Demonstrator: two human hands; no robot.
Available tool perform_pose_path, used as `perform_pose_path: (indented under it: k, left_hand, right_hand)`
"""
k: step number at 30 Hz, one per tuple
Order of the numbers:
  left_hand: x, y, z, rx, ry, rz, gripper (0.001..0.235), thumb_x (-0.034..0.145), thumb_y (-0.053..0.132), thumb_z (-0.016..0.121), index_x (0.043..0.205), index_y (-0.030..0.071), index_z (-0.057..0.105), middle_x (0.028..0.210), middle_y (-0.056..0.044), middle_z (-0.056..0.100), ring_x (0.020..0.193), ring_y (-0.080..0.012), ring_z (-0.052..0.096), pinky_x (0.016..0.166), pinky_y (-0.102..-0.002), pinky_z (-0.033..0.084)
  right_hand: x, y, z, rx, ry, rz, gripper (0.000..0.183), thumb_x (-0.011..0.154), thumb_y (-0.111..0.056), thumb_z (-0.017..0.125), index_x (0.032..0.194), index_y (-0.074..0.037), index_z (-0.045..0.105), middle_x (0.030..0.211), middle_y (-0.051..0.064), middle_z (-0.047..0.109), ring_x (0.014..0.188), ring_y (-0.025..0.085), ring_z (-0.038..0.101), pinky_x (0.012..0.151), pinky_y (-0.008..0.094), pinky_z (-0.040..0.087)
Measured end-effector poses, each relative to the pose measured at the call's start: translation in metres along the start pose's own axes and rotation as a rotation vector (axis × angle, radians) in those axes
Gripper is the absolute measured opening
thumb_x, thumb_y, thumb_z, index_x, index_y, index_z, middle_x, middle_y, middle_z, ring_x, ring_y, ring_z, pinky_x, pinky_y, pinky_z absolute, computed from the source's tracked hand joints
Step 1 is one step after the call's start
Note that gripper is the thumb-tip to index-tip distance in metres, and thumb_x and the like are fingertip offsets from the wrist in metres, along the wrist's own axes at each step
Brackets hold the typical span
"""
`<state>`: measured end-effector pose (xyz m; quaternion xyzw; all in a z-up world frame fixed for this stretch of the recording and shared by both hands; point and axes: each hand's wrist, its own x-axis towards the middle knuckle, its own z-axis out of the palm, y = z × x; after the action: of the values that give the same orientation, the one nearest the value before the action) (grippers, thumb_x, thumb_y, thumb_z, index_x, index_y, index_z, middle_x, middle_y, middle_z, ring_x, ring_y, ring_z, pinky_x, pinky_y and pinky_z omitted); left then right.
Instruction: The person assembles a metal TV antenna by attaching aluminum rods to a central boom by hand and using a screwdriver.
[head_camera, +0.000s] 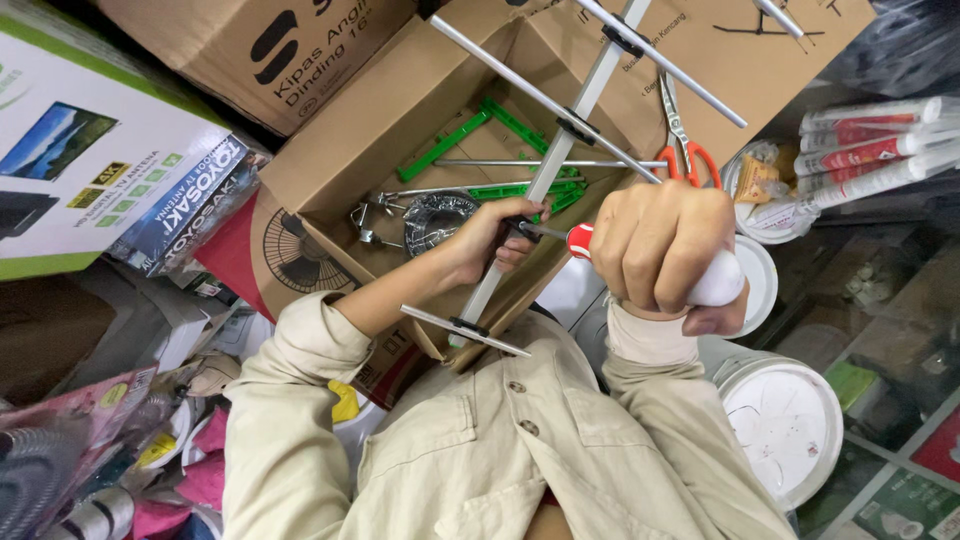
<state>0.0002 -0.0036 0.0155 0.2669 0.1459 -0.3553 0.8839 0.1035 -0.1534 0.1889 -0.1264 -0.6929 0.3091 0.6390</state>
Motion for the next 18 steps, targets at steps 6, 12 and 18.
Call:
perform_pose_path:
  k: [6,12,18]
  left_hand:
    - [-0.012,0.004,0.006,-0.018,-0.016,0.102,0.046,0.1,0.055,0.048,0.108,0.012,0.061,0.061,0.005,0.036,0.046,-0.006,0.032,0.044,-0.023,0.022]
    - [-0.018,0.003,0.004,-0.017,-0.068,0.147,0.053,0.103,0.058,0.044,0.127,0.013,0.06,0.068,0.005,0.036,0.051,-0.006,0.031,0.048,-0.023,0.022]
    - [-0.014,-0.001,0.0,0.035,-0.053,0.146,0.044,0.103,0.051,0.047,0.125,0.015,0.059,0.067,0.007,0.035,0.05,-0.0047,0.03,0.046,-0.023,0.021]
  right_hand:
    - [-0.001,-0.002,0.001,-0.006,0.061,-0.023,0.02,0.079,-0.02,0.072,0.073,-0.004,0.062,0.062,0.006,0.063,0.049,0.021,0.06,0.043,0.032,0.046]
    - [-0.001,-0.009,-0.001,-0.001,0.07,-0.037,0.02,0.079,-0.021,0.071,0.072,-0.004,0.062,0.061,0.004,0.062,0.049,0.019,0.06,0.044,0.031,0.045]
    - [0.003,-0.008,-0.006,0.017,0.026,-0.027,0.019,0.078,-0.019,0.07,0.071,-0.003,0.061,0.062,0.004,0.061,0.049,0.019,0.06,0.044,0.029,0.046]
